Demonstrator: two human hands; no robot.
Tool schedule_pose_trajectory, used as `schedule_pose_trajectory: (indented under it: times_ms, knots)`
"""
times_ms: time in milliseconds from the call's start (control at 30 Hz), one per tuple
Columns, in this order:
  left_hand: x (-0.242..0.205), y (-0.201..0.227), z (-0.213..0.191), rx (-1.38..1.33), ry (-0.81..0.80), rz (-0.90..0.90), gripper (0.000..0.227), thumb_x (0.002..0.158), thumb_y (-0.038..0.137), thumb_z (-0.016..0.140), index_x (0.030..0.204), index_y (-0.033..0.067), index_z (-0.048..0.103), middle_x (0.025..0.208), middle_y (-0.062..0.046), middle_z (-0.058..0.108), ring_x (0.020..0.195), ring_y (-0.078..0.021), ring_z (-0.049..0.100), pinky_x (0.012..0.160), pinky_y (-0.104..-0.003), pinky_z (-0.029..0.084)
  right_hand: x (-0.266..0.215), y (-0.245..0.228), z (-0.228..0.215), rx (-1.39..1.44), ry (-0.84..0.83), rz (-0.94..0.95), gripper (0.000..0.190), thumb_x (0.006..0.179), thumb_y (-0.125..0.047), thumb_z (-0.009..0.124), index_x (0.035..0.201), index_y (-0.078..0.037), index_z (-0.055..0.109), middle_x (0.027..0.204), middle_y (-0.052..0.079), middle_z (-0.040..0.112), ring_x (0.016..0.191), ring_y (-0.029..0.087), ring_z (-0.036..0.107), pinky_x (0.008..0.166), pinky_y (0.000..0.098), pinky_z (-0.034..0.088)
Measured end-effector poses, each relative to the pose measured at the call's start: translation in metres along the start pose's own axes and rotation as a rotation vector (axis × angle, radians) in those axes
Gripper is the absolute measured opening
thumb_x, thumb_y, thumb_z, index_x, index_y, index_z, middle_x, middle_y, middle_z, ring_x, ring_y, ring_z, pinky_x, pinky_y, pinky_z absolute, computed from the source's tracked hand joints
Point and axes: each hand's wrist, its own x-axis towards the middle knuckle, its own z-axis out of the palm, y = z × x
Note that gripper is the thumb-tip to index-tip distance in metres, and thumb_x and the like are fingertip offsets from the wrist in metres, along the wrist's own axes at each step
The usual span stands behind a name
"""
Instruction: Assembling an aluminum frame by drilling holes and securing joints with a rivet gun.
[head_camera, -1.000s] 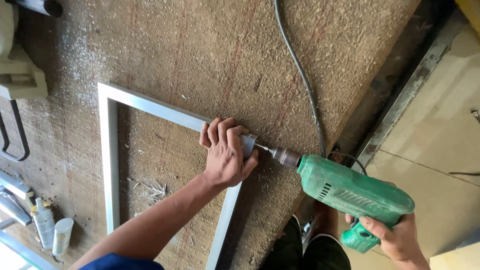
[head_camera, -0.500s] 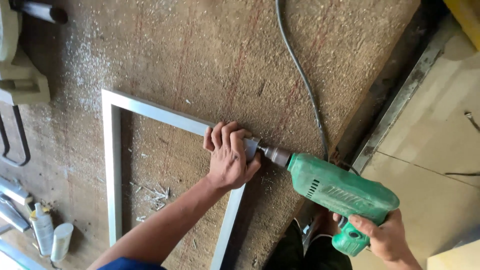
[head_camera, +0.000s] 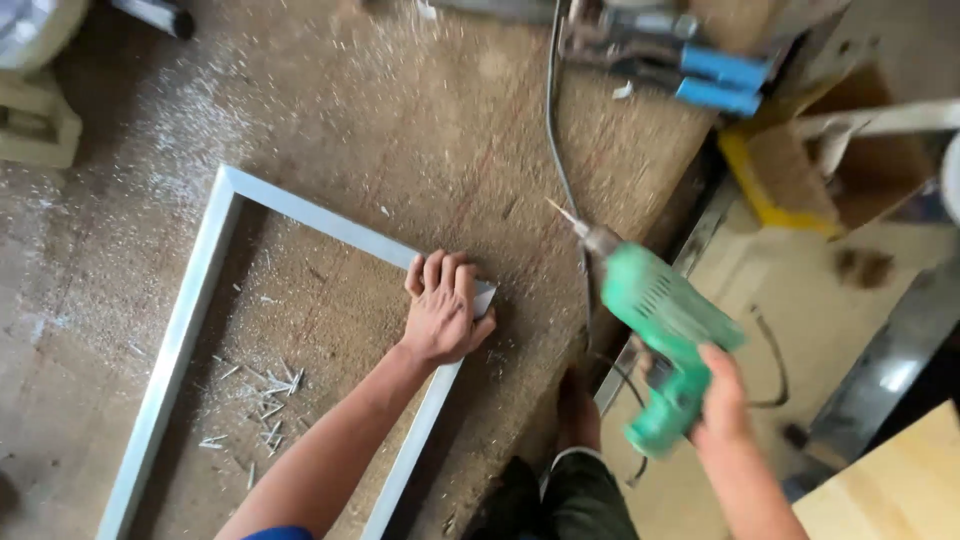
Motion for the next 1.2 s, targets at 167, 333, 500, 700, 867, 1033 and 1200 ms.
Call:
schedule_pose_trajectory:
  times_ms: [167,333,500,700,867,1033,1200]
  knots:
    - [-0.004,0.003,0.007,0.100,-0.146,-0.129,0.066,0.075,0.053,0.068,0.123,0.0121,0.049,0.131,-0.009,0.046,0.137,-0.0303,0.032,0.118,-0.055,0.009,0.085,-0.029,0.164,-0.081,0.034,0.059,0.071,0.083,-0.041,0.078,0.135,0.002,0.055,0.117,0.025,0.069,0.104,0.039,0.072,0.096,0.0565,0.057]
    - [0.001,0.007,-0.002,0.181,-0.189,-0.180,0.070,0.075,0.058,0.067,0.128,0.0150,0.049,0.132,-0.007,0.046,0.139,-0.0277,0.031,0.121,-0.054,0.010,0.142,-0.094,0.120,-1.080,-0.137,-0.378,0.047,0.087,-0.050,0.085,0.102,-0.007,0.072,0.085,0.014,0.076,0.078,0.026,0.075,0.072,0.0438,0.060]
    - [-0.004,0.030,-0.044,0.194,-0.104,-0.123,0.092,0.070,0.067,0.073,0.141,0.0142,0.047,0.143,-0.010,0.050,0.148,-0.0259,0.033,0.124,-0.055,0.012,0.203,-0.181,0.137,-1.969,0.084,-1.321,0.064,0.071,-0.039,0.094,0.124,-0.012,0.073,0.133,0.014,0.058,0.114,0.038,0.064,0.095,0.0492,0.054]
    - [-0.039,0.091,-0.057,-0.146,0.360,-0.319,0.070,0.087,0.061,0.064,0.138,0.0138,0.053,0.145,-0.019,0.048,0.136,-0.0430,0.045,0.109,-0.058,0.036,0.168,-0.211,0.215,-2.502,-0.018,-0.445,0.072,0.090,-0.053,0.063,0.139,-0.006,0.041,0.126,0.032,0.071,0.115,0.053,0.068,0.088,0.0605,0.052]
    - [-0.084,0.187,-0.090,-0.773,0.555,-0.565,0.042,0.091,0.036,0.066,0.123,0.0082,0.063,0.123,-0.016,0.064,0.112,-0.0329,0.064,0.096,-0.043,0.050,0.143,-0.234,0.197,-1.715,-0.529,0.004,0.067,0.097,-0.036,0.058,0.154,-0.002,0.045,0.123,0.019,0.059,0.103,0.034,0.059,0.082,0.0430,0.049]
    - [-0.133,0.225,-0.111,-1.677,0.425,-0.626,0.040,0.103,0.041,0.060,0.125,0.0075,0.062,0.113,-0.009,0.067,0.096,-0.0169,0.066,0.091,-0.031,0.053,0.336,-0.041,0.083,-1.068,-1.137,0.689,0.069,0.092,-0.030,0.060,0.154,-0.009,0.038,0.129,0.023,0.059,0.071,0.022,0.066,0.060,0.0297,0.051]
    - [-0.248,0.215,-0.141,-1.330,0.499,-1.050,0.032,0.092,0.051,0.061,0.087,0.0202,0.068,0.081,0.009,0.059,0.080,-0.0026,0.053,0.071,-0.024,0.043,-0.033,0.075,0.227,-1.508,-1.499,0.490,0.086,0.071,-0.021,0.095,0.149,-0.011,0.059,0.154,0.005,0.062,0.134,0.016,0.061,0.113,0.0313,0.044]
